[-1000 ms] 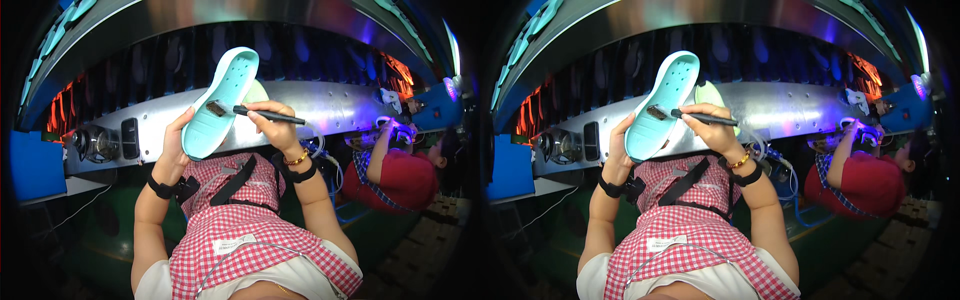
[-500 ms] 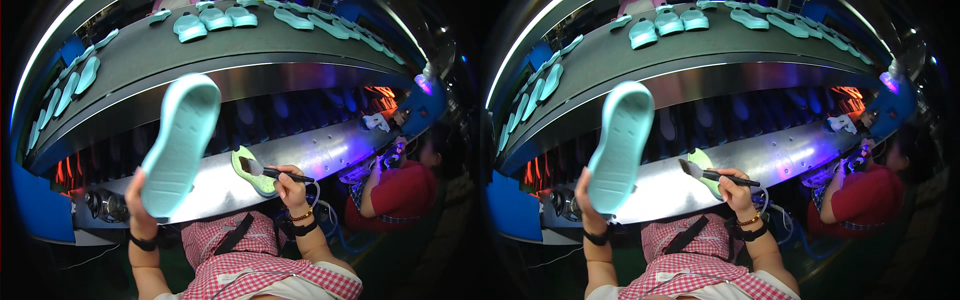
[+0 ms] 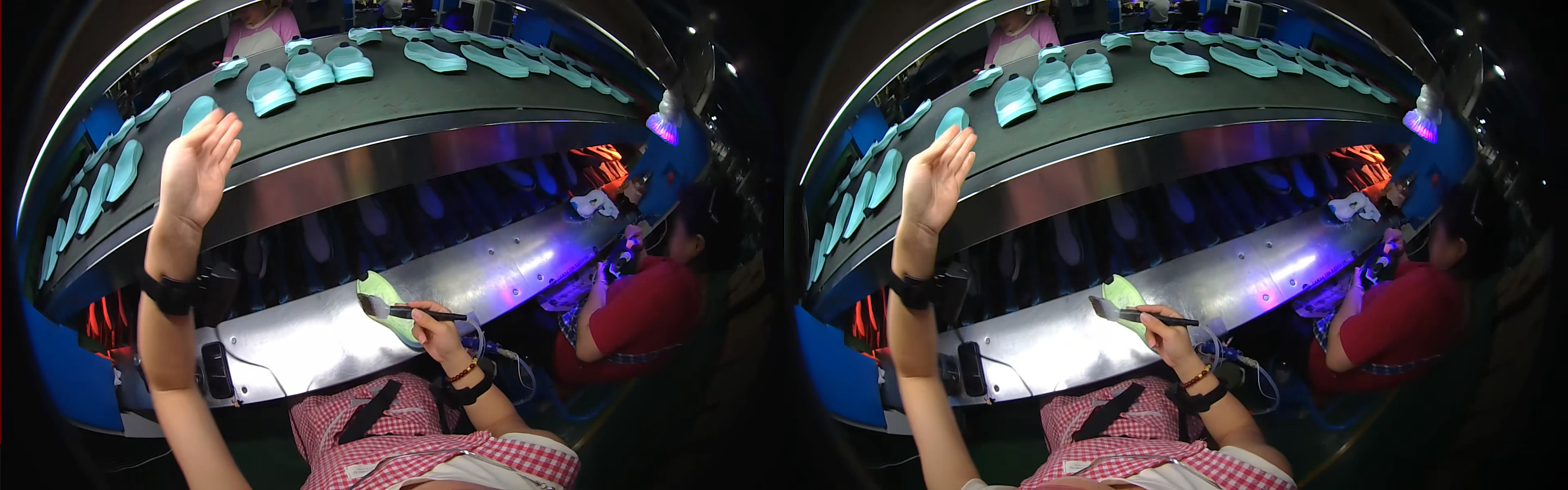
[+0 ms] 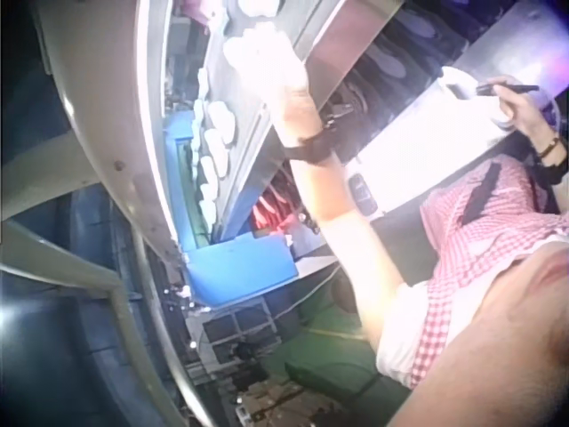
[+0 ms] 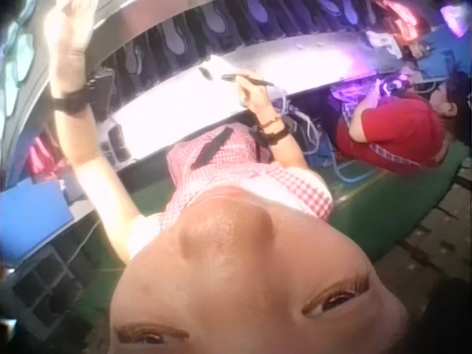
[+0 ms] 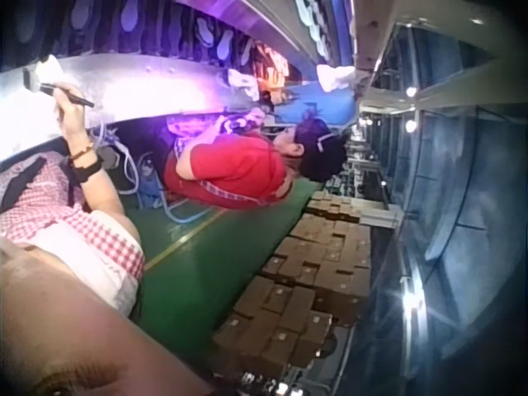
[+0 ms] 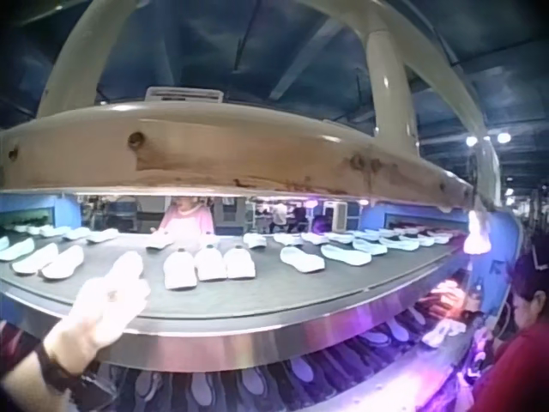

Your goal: Apply adhesive to the bottom of shoe soles using a manual brush.

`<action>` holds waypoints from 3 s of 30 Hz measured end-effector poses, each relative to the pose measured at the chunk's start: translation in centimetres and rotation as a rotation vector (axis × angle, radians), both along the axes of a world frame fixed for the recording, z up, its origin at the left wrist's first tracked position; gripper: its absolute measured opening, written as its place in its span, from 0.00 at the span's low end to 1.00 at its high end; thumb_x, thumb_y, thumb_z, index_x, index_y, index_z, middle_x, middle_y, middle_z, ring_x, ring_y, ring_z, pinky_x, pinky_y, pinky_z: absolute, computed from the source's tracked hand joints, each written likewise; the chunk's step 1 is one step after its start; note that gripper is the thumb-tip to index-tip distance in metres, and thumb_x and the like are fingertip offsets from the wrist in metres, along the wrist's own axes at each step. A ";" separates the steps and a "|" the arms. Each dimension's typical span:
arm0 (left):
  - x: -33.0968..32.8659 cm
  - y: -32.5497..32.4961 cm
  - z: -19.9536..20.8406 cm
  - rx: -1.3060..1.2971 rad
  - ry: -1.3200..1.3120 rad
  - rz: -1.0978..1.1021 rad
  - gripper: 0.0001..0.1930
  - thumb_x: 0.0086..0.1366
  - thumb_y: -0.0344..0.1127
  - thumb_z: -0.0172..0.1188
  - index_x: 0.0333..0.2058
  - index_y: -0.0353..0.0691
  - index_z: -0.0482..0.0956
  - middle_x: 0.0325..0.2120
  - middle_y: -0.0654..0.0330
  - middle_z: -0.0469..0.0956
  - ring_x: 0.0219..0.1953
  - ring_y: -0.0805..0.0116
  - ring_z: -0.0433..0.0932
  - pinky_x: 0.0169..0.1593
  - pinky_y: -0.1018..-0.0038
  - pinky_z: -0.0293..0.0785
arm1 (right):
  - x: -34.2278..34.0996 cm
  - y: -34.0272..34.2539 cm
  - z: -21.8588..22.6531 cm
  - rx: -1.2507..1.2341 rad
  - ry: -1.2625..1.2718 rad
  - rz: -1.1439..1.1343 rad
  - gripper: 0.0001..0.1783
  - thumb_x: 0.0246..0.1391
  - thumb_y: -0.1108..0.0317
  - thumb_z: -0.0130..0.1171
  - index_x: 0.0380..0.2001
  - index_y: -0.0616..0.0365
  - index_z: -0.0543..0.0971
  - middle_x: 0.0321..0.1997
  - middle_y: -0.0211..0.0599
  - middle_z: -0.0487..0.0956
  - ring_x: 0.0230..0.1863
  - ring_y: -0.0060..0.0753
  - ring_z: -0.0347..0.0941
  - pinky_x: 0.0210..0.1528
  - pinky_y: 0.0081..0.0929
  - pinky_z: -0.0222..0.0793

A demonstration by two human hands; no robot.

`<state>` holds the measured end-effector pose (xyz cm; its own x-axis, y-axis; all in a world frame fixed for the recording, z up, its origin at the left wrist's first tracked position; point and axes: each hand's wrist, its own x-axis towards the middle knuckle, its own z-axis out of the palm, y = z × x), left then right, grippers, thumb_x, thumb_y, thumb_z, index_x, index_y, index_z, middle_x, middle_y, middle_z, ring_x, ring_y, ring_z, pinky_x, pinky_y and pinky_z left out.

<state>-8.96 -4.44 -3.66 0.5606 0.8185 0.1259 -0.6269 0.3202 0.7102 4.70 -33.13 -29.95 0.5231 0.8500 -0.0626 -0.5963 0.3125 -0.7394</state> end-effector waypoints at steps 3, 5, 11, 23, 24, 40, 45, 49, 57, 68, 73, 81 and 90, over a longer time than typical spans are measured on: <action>2.9 1.0 3.0 1.036 0.875 -0.090 0.26 0.59 0.36 0.49 0.56 0.36 0.59 0.55 0.49 0.60 0.57 0.61 0.58 0.59 0.71 0.50 | 0.2 0.0 -0.6 -0.022 0.017 0.015 0.09 0.51 0.75 0.51 0.38 0.65 0.73 0.34 0.41 0.76 0.15 0.15 0.62 0.18 0.10 0.59; 6.3 1.5 5.1 1.277 1.258 -0.061 0.31 0.51 0.31 0.54 0.56 0.37 0.58 0.49 0.47 0.68 0.52 0.61 0.66 0.54 0.72 0.59 | 0.4 0.2 -1.1 -0.030 0.024 0.050 0.09 0.52 0.77 0.50 0.38 0.65 0.73 0.37 0.44 0.76 0.16 0.17 0.64 0.20 0.10 0.61; 14.4 8.2 4.7 1.643 1.912 -0.039 0.50 0.37 0.24 0.60 0.61 0.43 0.44 0.46 0.42 0.69 0.48 0.49 0.69 0.49 0.65 0.66 | 0.4 0.5 -1.1 0.003 0.162 -0.010 0.10 0.52 0.75 0.50 0.38 0.64 0.73 0.32 0.36 0.75 0.17 0.16 0.61 0.20 0.10 0.58; 17.9 8.8 1.8 2.040 1.096 -0.090 0.30 0.45 0.23 0.56 0.51 0.37 0.65 0.46 0.48 0.70 0.50 0.51 0.67 0.53 0.66 0.62 | 1.5 -1.2 -2.7 -0.070 0.232 0.030 0.10 0.53 0.76 0.49 0.40 0.64 0.72 0.43 0.46 0.74 0.19 0.18 0.64 0.22 0.12 0.61; 18.1 7.8 1.5 1.985 0.951 -0.132 0.28 0.48 0.25 0.58 0.51 0.36 0.65 0.46 0.48 0.70 0.49 0.52 0.68 0.52 0.66 0.63 | 1.2 -0.6 -3.2 -0.059 0.214 0.034 0.11 0.53 0.76 0.49 0.40 0.64 0.72 0.43 0.45 0.74 0.21 0.19 0.65 0.25 0.13 0.61; -4.1 -8.3 -7.4 0.267 0.067 0.381 0.19 0.58 0.37 0.44 0.46 0.31 0.64 0.38 0.56 0.69 0.41 0.69 0.70 0.46 0.74 0.67 | 0.2 -1.2 -1.3 -0.174 0.070 -0.190 0.11 0.47 0.79 0.53 0.37 0.65 0.71 0.32 0.38 0.74 0.30 0.24 0.69 0.33 0.19 0.66; -9.7 -8.2 -14.3 0.002 0.253 -0.375 0.28 0.46 0.31 0.59 0.47 0.26 0.64 0.40 0.48 0.73 0.41 0.61 0.75 0.46 0.68 0.72 | 0.5 0.3 0.6 -0.073 0.036 -0.276 0.11 0.47 0.78 0.53 0.38 0.64 0.73 0.35 0.37 0.74 0.35 0.26 0.68 0.39 0.22 0.63; -11.7 -12.6 -18.4 -0.254 -0.035 -0.614 0.48 0.49 0.63 0.52 0.58 0.33 0.46 0.51 0.35 0.57 0.43 0.43 0.71 0.45 0.49 0.69 | 0.2 1.9 1.3 -0.063 0.033 -0.289 0.12 0.47 0.78 0.53 0.38 0.64 0.73 0.35 0.35 0.74 0.35 0.26 0.68 0.41 0.22 0.63; -6.2 -14.6 -27.0 -0.435 -0.116 -0.547 0.47 0.50 0.73 0.40 0.58 0.40 0.53 0.51 0.44 0.62 0.54 0.48 0.62 0.57 0.54 0.56 | -2.0 2.8 3.2 -0.035 -0.037 0.023 0.12 0.44 0.78 0.57 0.36 0.68 0.74 0.35 0.39 0.76 0.36 0.23 0.72 0.43 0.19 0.66; -5.3 -16.4 -26.2 -0.454 -0.170 -0.496 0.42 0.55 0.71 0.23 0.53 0.41 0.61 0.44 0.50 0.70 0.46 0.54 0.70 0.50 0.58 0.66 | -3.7 8.0 4.7 -0.138 -0.438 0.124 0.11 0.43 0.78 0.59 0.34 0.67 0.76 0.31 0.35 0.77 0.33 0.21 0.73 0.38 0.15 0.69; -4.7 -16.1 -25.5 -0.536 -0.002 -0.175 0.34 0.59 0.65 0.29 0.53 0.46 0.60 0.49 0.56 0.65 0.51 0.60 0.65 0.54 0.65 0.61 | -6.4 7.3 5.3 0.008 -1.216 0.008 0.12 0.37 0.72 0.63 0.31 0.59 0.80 0.25 0.38 0.76 0.28 0.27 0.71 0.30 0.20 0.64; -7.0 -14.8 -24.8 -0.456 0.020 -0.260 0.42 0.56 0.70 0.21 0.50 0.39 0.63 0.38 0.49 0.73 0.38 0.54 0.74 0.44 0.59 0.71 | -4.1 2.7 8.5 -0.185 -0.855 0.591 0.11 0.39 0.74 0.62 0.31 0.61 0.79 0.28 0.36 0.77 0.29 0.22 0.72 0.33 0.17 0.68; -6.4 -15.7 -23.9 -0.408 -0.131 -0.369 0.38 0.58 0.67 0.23 0.53 0.44 0.62 0.45 0.55 0.70 0.45 0.59 0.71 0.48 0.63 0.69 | -5.1 3.5 9.7 0.017 -0.697 0.619 0.10 0.42 0.75 0.60 0.32 0.62 0.79 0.30 0.38 0.78 0.32 0.22 0.73 0.37 0.18 0.68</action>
<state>-15.39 -20.11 -27.60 0.8198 0.5681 -0.0717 -0.4960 0.7671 0.4069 -0.37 -29.65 -20.21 -0.1083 0.9880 0.1099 -0.0837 0.1011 -0.9913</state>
